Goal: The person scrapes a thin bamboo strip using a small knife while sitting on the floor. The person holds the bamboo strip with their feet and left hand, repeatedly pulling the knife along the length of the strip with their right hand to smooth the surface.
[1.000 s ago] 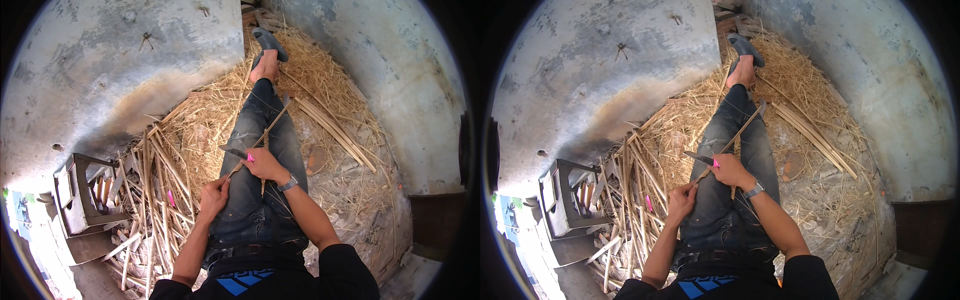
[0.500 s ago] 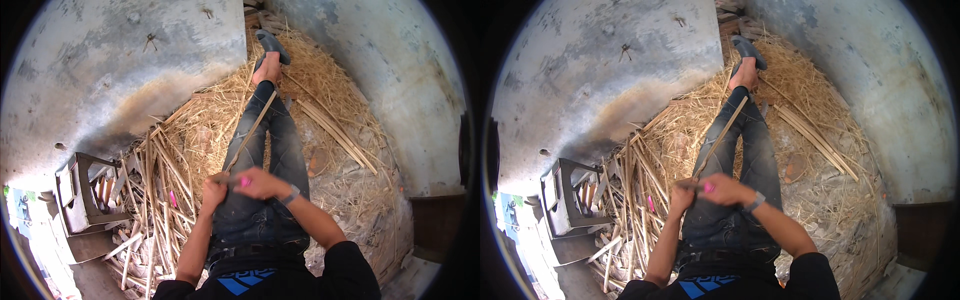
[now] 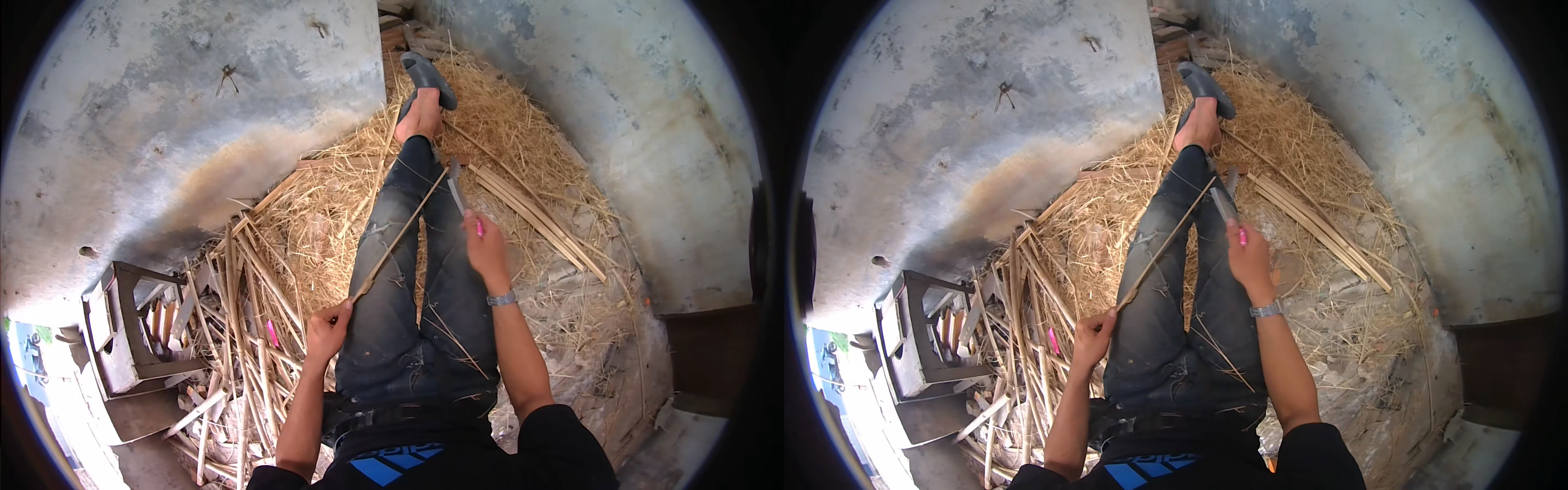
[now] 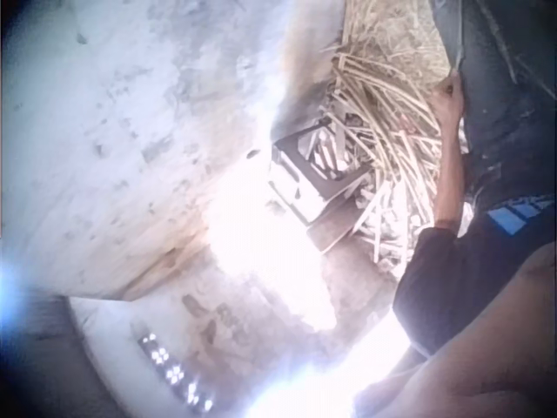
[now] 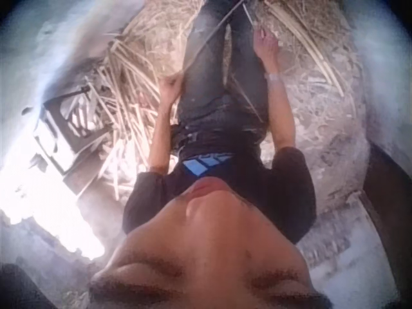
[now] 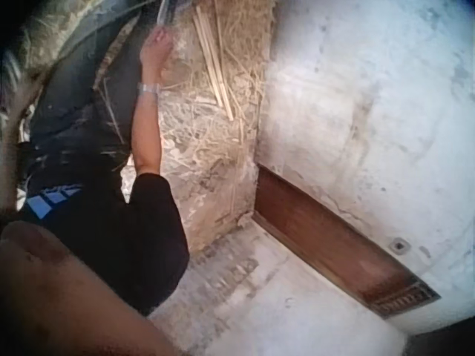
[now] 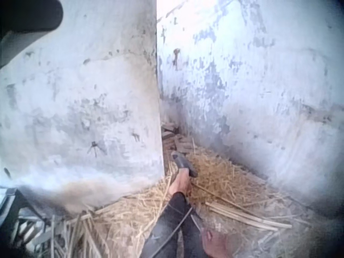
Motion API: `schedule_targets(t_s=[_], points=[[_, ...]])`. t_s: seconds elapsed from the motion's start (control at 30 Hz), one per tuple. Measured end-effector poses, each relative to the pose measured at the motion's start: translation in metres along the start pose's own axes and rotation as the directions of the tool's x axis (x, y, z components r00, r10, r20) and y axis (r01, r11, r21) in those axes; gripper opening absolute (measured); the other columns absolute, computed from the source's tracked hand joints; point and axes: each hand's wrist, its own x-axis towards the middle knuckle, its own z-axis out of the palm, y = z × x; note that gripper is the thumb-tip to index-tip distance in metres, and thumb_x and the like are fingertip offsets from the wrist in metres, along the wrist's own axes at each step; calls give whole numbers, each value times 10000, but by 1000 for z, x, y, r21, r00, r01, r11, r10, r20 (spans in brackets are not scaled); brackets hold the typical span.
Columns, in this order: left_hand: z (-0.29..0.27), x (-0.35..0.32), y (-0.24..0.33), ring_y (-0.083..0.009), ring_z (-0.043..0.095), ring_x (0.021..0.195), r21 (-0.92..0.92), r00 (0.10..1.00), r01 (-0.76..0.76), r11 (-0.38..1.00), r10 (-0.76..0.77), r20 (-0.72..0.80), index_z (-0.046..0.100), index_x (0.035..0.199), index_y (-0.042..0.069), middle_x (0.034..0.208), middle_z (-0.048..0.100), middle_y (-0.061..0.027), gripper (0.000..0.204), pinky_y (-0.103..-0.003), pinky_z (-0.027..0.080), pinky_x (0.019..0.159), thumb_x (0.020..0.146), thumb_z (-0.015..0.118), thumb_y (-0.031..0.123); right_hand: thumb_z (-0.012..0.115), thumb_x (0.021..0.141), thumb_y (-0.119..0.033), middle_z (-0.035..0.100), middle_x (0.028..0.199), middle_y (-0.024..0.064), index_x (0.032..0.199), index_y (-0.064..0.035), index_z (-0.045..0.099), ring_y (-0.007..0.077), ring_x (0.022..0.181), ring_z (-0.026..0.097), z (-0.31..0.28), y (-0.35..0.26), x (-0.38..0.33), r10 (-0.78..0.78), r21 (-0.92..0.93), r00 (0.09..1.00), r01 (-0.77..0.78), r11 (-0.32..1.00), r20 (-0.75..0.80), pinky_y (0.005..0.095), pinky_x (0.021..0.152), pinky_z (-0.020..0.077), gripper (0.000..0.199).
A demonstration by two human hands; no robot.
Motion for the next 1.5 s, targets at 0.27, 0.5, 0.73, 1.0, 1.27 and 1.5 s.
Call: schedule_targets(t_s=[0.27,0.5,0.73,1.0,1.27,1.5], points=[[-9,-20,-18,-141,729,871,-40,998,-51,998,50,-27,768,1161,-33,957,793,-189,355,-302,558,778,1001,749,284,498,1102,-381,666,772,281,811,-9,662,515,760,641,76,10,22,-68,-190,995,80,978,68,587,650,475,500],[6,-16,-26,-82,606,623,12,995,-66,998,67,-78,782,1142,-16,684,712,-183,338,-316,496,587,988,769,285,493,1103,-373,659,754,295,849,2,690,526,747,641,100,19,5,-67,-133,985,89,987,160,606,667,489,494],[12,-8,-25,-117,670,637,-42,991,-103,994,99,-93,793,1110,-6,695,717,-201,346,-344,514,600,978,774,314,499,1104,-363,659,794,313,876,15,704,521,786,652,99,14,-37,-107,-6,955,113,994,277,599,695,497,486],[20,9,4,-169,725,665,-8,993,-107,994,106,-45,798,1087,2,733,747,-187,338,-350,531,621,985,755,322,499,1111,-376,661,780,274,854,33,676,475,739,662,87,-11,-80,-145,98,865,111,989,481,512,664,502,515],[18,24,11,-167,730,694,-157,999,-2,988,10,52,794,1102,2,777,770,-163,352,-333,535,647,983,756,331,461,1113,-542,373,570,-62,759,-128,524,75,420,339,72,4,-60,168,145,308,-776,614,936,275,389,236,548],[31,12,5,-286,780,821,-60,988,-96,994,88,-128,796,1142,21,936,791,-204,381,-379,577,741,958,790,354,560,1069,-533,338,591,-73,790,-118,523,39,430,284,63,9,-48,228,507,619,-764,399,752,247,392,187,501]])
